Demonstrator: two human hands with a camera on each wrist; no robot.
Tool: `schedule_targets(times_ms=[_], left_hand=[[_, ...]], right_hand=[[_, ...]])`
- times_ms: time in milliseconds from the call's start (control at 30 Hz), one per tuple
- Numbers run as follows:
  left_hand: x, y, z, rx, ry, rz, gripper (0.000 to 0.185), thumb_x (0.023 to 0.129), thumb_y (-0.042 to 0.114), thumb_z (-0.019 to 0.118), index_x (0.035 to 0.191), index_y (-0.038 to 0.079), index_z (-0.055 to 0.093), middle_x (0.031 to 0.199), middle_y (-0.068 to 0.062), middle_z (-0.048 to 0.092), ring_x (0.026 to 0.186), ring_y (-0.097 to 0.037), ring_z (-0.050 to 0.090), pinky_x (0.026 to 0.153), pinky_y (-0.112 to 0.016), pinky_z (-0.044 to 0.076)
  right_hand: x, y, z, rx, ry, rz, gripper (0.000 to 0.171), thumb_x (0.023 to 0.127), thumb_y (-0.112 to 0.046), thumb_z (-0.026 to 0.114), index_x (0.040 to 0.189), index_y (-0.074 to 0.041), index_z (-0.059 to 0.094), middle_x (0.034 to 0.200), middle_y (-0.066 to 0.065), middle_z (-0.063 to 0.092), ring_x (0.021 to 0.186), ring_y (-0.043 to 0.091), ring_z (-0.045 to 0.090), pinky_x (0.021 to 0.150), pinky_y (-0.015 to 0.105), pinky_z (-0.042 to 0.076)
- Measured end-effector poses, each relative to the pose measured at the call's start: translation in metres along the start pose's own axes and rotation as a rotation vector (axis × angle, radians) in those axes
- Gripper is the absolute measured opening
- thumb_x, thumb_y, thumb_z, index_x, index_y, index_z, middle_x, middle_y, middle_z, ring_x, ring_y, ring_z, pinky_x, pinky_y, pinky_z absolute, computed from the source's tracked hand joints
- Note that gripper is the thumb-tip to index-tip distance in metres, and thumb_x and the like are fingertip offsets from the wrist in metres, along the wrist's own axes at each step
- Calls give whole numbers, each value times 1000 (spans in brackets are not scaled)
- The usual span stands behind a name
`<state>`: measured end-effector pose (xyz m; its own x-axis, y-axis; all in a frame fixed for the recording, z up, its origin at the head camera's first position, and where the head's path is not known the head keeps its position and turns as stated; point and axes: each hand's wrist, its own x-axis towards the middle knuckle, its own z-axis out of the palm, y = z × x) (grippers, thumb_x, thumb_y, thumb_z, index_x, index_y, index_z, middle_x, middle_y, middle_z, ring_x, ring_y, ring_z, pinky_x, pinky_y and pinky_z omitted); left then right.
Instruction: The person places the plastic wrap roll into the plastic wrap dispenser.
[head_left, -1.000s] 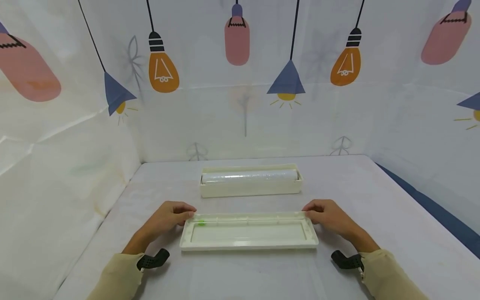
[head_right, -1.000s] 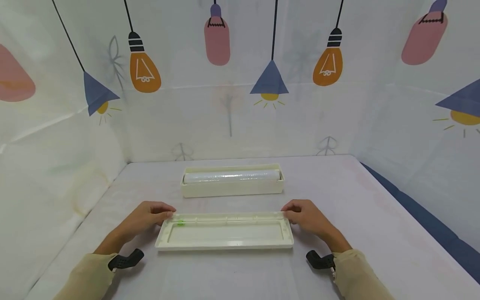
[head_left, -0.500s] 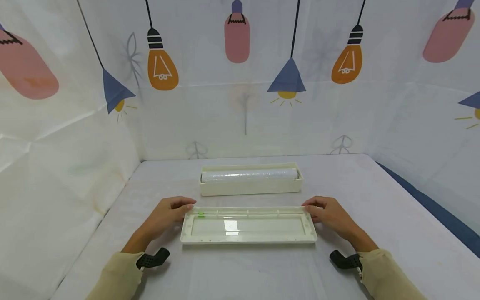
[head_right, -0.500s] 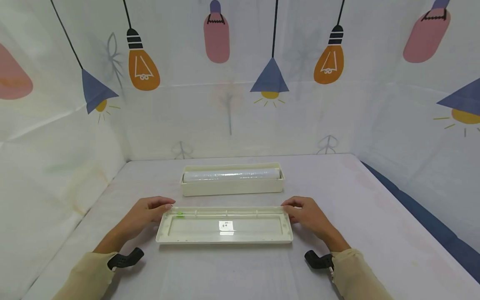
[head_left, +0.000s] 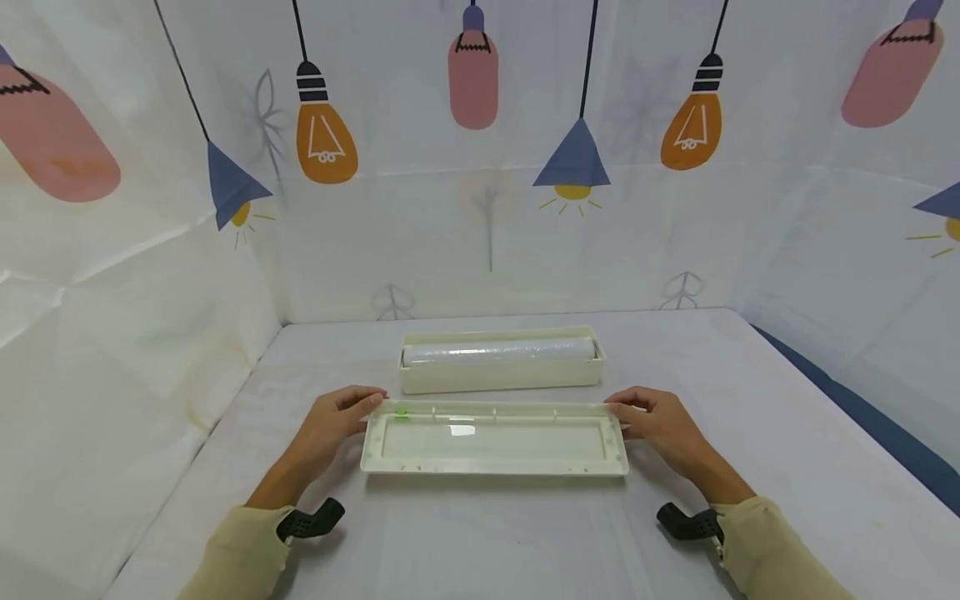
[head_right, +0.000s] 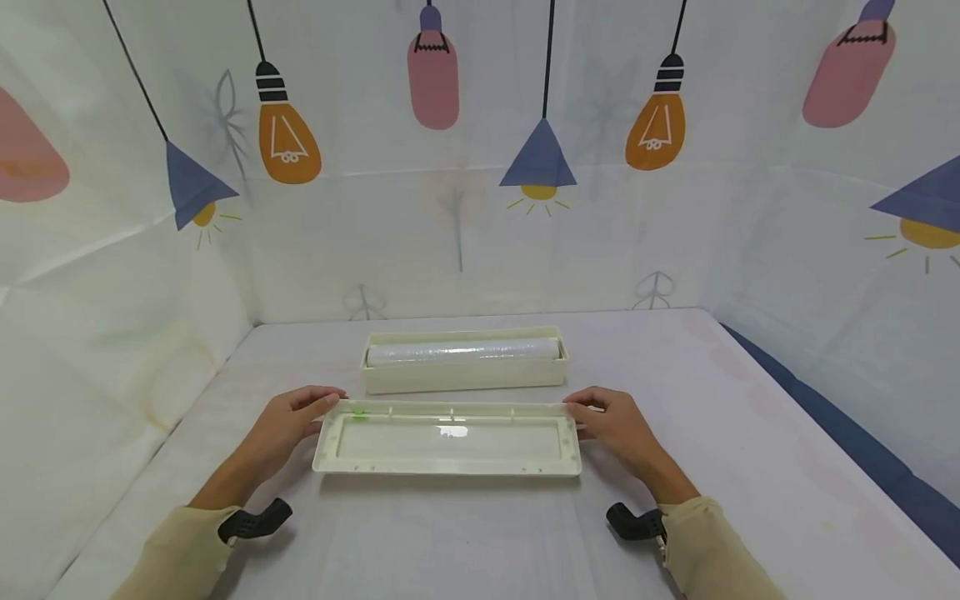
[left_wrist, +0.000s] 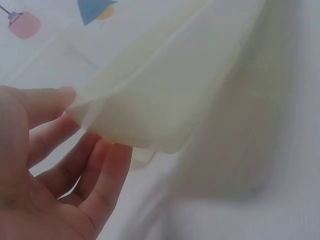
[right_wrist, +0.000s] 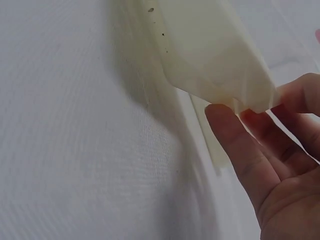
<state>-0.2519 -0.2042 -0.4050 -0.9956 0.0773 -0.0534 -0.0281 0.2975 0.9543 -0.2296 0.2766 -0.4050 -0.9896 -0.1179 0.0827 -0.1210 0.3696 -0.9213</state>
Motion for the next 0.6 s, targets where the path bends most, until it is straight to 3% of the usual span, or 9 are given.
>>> schedule_targets(times_ms=[233,467,600], left_hand=[[-1,4,1,-9,-34,-50,57,100,44,59,136,0,58,140,-15,56,124,-27,55,99,-38,50],[-1,5,3,61,-106,-167,82,98,63,49,144,-6,46,130,-18,62,113,-25,62,97,-42,51],[-4,5,4,107,-116,-201,87,98,67,46,141,-9,49,123,-17,66,105,-25,66,90,-42,54]], right_hand=[[1,-1,-1,-9,73,-52,34,98,-22,68,115,8,67,115,21,65,97,18,67,75,32,59],[0,-2,-3,-37,133,-99,36,99,-25,68,116,6,67,115,20,66,96,14,67,75,31,59],[-1,-2,-2,-37,162,-101,36,99,-27,67,116,5,68,116,20,66,95,13,68,76,30,59]])
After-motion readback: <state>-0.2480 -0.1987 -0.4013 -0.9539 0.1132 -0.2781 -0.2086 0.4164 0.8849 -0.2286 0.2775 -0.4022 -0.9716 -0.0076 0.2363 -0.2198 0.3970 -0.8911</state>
